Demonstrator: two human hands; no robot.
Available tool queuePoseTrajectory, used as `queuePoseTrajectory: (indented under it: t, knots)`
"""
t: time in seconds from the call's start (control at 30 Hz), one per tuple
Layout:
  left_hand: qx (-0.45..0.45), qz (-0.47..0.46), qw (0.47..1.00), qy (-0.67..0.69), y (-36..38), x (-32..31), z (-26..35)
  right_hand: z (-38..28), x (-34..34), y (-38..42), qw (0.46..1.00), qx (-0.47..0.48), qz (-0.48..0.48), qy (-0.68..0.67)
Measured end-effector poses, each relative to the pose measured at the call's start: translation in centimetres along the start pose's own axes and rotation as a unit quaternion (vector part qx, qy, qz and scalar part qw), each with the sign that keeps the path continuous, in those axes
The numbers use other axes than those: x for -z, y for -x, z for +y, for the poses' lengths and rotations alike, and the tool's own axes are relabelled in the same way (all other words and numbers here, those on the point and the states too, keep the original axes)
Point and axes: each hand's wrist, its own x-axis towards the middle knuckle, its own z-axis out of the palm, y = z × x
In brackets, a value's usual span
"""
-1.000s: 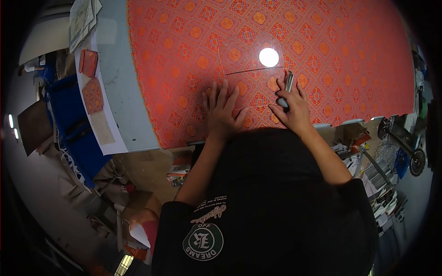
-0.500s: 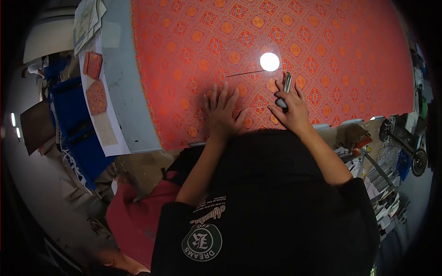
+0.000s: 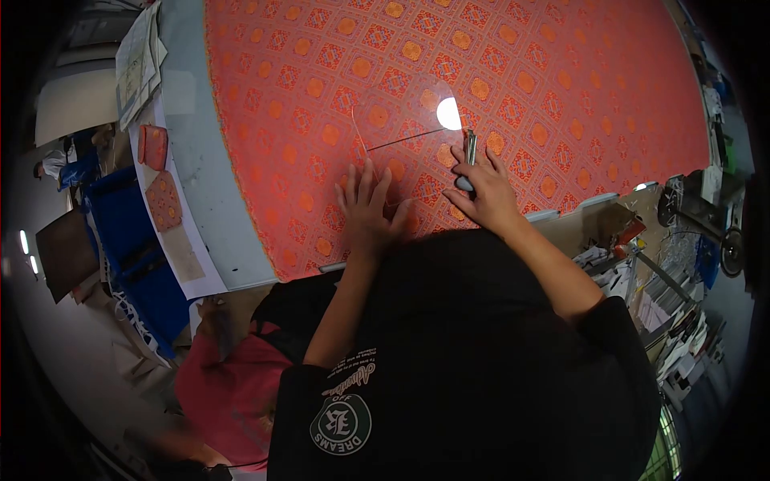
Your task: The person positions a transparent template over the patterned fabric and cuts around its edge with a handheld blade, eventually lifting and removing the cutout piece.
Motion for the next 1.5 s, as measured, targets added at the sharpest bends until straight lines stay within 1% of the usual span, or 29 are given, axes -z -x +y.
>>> queuePoseTrajectory:
  t: [0.13,0.8,1.5]
  knots:
    - [0.012,-0.012,1.0,0.006,-0.07,0.25,0.24,0.07,-0.08,0.09,1.0,0.001,0.003,-0.009]
    - [0.005,0.005,1.0,0.005,-0.16,-0.31,-0.11,0.06,-0.27,-0.12,0.999,0.022,0.028,0.004]
    - [0.007,0.014,1.0,0.006,-0.21,-0.42,-0.05,0.06,-0.27,-0.12,0.999,0.022,0.03,-0.004]
